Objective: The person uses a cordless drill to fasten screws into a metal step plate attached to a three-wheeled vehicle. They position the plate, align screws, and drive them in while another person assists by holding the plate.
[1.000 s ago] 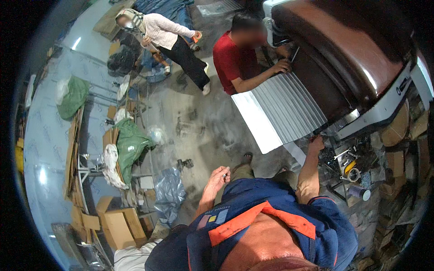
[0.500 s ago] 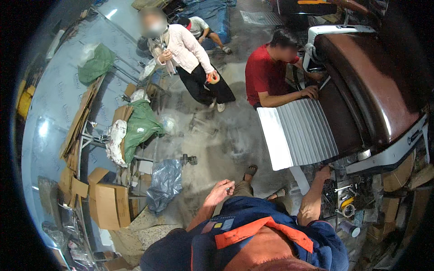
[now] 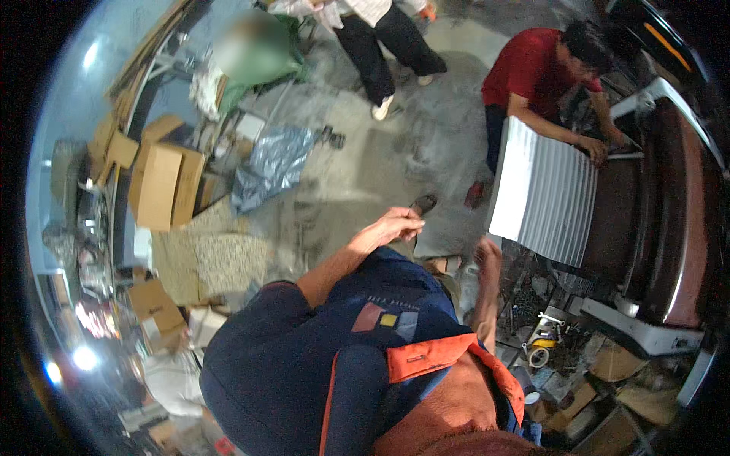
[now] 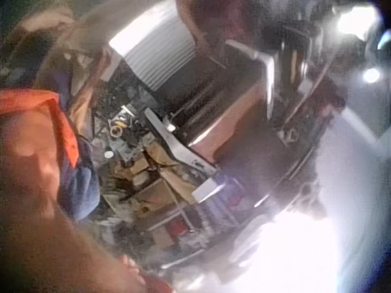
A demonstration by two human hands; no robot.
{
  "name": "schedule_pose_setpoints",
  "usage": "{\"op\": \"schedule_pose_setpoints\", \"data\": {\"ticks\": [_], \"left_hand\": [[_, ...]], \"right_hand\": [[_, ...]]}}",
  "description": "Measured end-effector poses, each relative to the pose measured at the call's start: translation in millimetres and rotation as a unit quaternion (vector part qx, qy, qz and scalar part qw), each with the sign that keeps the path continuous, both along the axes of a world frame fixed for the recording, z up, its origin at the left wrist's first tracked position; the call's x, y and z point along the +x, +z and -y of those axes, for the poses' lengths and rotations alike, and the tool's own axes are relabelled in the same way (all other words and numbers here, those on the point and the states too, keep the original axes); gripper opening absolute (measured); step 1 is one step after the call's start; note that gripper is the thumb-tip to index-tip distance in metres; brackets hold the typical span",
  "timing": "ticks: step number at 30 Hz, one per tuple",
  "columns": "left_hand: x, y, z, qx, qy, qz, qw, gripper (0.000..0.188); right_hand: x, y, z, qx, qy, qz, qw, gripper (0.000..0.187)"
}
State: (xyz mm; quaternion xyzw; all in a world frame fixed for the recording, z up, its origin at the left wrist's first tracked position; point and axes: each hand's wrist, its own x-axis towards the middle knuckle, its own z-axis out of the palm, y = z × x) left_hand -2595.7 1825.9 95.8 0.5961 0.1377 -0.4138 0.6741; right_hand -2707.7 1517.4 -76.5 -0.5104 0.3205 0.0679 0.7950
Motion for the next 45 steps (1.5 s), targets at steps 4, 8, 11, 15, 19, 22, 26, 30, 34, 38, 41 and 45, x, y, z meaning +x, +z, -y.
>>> {"op": "schedule_pose_setpoints", "data": {"ticks": [4,8,11,15,19,22,26,30,34,38,41,45], "left_hand": [[-2,-8,2,-0.016,0.010,-0.038,0.999,0.018],[-1,-18,-10,-0.034,0.063,-0.114,0.991,0.018],[17,-30,-28,-0.038,0.060,-0.173,0.982,0.022],[48,-61,-86,-0.047,0.036,-0.206,0.977,0.028],[122,-134,-195,-0.005,0.055,-0.166,0.985,0.024],[206,-217,-290,0.020,0.090,-0.167,0.982,0.026],[320,-326,-425,-0.079,0.066,-0.084,0.991,0.035],[422,-434,-515,0.356,-0.081,-0.016,0.931,0.038],[497,-532,-594,0.589,-0.295,0.063,0.750,0.051],[542,-643,-681,0.736,-0.382,0.061,0.556,0.076],[557,-700,-736,0.607,-0.400,0.176,0.664,0.068],[553,-731,-740,0.489,-0.249,0.092,0.831,0.051]], "right_hand": [[33,95,-112,0.022,0.110,0.144,0.983,0.031],[53,136,-169,-0.065,0.118,0.058,0.989,0.013],[67,131,-186,-0.101,0.110,0.027,0.988,0.013],[85,92,-215,-0.108,0.126,0.004,0.986,0.016],[82,22,-238,-0.200,0.134,-0.102,0.965,0.016],[63,-48,-265,-0.255,0.149,-0.232,0.927,0.016],[53,-141,-316,-0.315,0.178,-0.215,0.907,0.021],[63,-185,-371,-0.202,0.139,-0.327,0.913,0.017],[64,-210,-420,-0.237,0.210,-0.330,0.889,0.015],[49,-227,-437,-0.263,0.257,-0.309,0.877,0.013],[35,-231,-435,-0.185,0.287,-0.436,0.833,0.011],[17,-232,-440,-0.169,0.199,-0.429,0.864,0.012]]}}
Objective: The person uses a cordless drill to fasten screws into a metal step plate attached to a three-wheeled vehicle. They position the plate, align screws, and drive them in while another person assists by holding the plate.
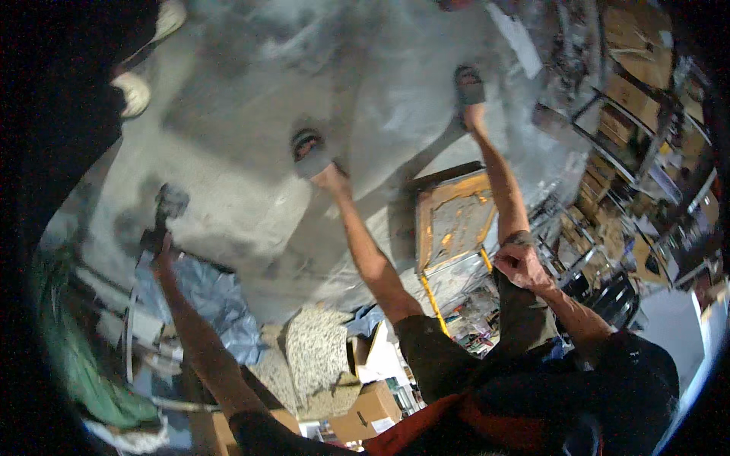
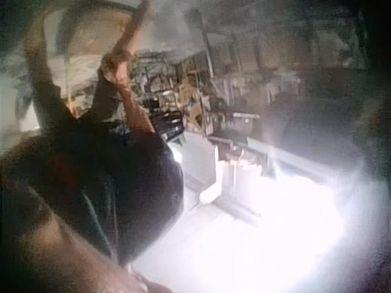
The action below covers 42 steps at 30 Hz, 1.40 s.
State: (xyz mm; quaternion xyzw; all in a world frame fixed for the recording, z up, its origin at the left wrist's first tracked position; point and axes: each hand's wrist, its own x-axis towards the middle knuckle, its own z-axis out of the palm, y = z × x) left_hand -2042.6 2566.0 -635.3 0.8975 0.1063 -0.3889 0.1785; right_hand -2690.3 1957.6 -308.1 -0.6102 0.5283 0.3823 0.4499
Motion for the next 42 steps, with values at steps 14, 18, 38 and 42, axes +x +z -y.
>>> {"op": "schedule_pose_setpoints", "data": {"ticks": [14,18,38,42], "left_hand": [[-212,218,338,0.055,-0.385,0.172,0.905,0.051],[-301,355,452,-0.204,-0.456,0.167,0.850,0.034],[-660,673,1063,-0.398,-0.607,0.287,0.625,0.049],[-673,666,1144,-0.418,-0.621,0.314,0.584,0.049]], "right_hand": [[37,64,-2,-0.078,-0.009,0.133,0.988,0.015],[57,104,12,-0.183,-0.124,0.177,0.959,0.025],[-230,118,654,-0.589,-0.034,0.364,0.721,0.022],[-251,94,697,-0.556,0.074,0.283,0.778,0.030]]}}
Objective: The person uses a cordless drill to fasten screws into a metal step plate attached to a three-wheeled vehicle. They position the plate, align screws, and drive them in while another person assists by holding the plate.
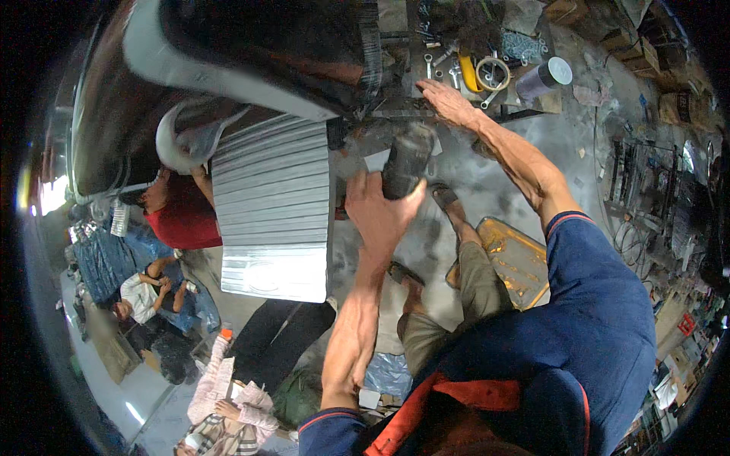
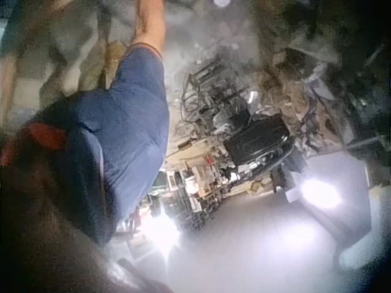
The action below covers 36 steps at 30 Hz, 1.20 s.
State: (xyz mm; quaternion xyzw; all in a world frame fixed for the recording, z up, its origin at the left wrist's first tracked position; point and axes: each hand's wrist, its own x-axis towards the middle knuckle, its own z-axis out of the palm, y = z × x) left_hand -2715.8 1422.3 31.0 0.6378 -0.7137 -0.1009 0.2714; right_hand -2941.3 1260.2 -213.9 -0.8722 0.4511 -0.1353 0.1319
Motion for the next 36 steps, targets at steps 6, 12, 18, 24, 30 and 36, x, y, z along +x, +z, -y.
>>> {"op": "schedule_pose_setpoints", "data": {"ticks": [6,12,18,24,30,36], "left_hand": [[-23,-16,76,-0.080,-0.040,0.018,0.996,0.054],[-52,-44,114,0.027,-0.048,-0.038,0.998,0.053],[-73,-67,156,0.036,-0.049,-0.082,0.995,0.059],[-48,-74,175,-0.004,-0.194,-0.007,0.981,0.058],[-23,-17,98,0.048,-0.150,-0.022,0.987,0.059],[40,104,-42,0.095,0.008,-0.035,0.995,0.062]], "right_hand": [[-33,-11,-2,-0.011,0.014,-0.011,1.000,0.038],[-56,-46,10,-0.020,-0.034,0.030,0.999,0.034],[-88,-110,37,0.141,-0.073,0.073,0.985,0.029],[-103,-66,36,0.020,-0.054,0.068,0.996,0.031],[-97,32,-17,0.040,-0.231,0.363,0.902,0.022],[-78,40,-152,0.339,-0.285,0.401,0.802,0.010]]}}
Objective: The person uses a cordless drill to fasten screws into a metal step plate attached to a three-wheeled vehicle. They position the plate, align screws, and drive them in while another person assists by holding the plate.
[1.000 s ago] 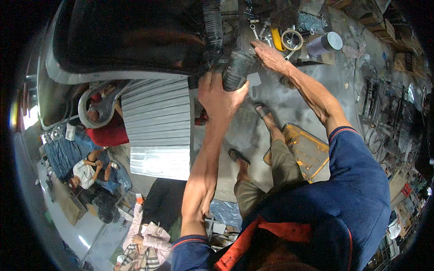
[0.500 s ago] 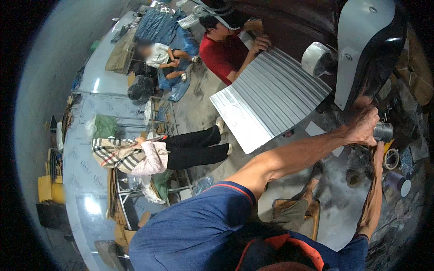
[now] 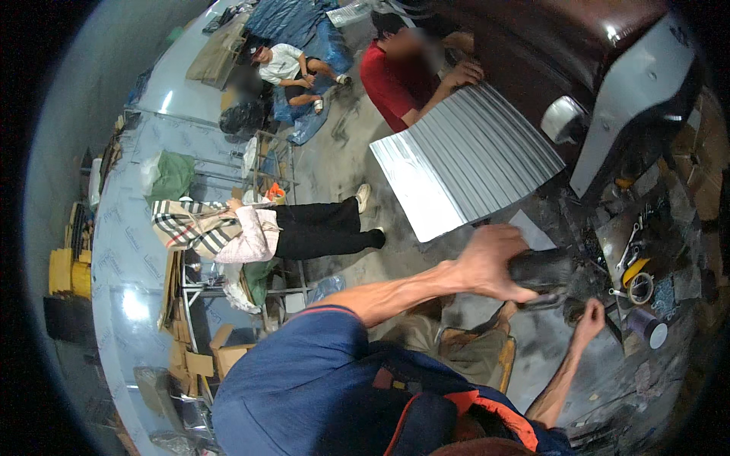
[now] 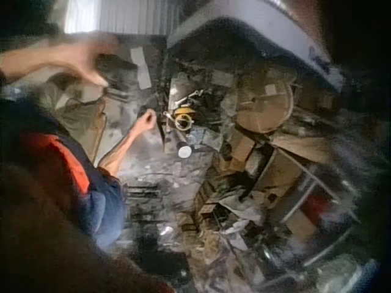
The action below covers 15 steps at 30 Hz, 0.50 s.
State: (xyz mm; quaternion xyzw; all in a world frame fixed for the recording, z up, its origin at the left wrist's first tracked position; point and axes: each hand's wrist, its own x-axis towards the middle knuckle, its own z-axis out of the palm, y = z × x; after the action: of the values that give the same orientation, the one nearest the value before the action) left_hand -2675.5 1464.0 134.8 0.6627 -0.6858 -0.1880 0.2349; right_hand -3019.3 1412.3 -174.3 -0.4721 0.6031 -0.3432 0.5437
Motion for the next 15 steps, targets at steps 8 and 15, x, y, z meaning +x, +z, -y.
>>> {"op": "schedule_pose_setpoints", "data": {"ticks": [8,15], "left_hand": [[98,73,-103,0.038,0.456,-0.291,0.840,0.031],[195,5,-116,-0.049,0.562,-0.410,0.717,0.035]], "right_hand": [[62,29,-127,0.177,0.037,0.046,0.982,0.009],[99,34,-184,0.195,0.051,-0.017,0.979,0.008]]}}
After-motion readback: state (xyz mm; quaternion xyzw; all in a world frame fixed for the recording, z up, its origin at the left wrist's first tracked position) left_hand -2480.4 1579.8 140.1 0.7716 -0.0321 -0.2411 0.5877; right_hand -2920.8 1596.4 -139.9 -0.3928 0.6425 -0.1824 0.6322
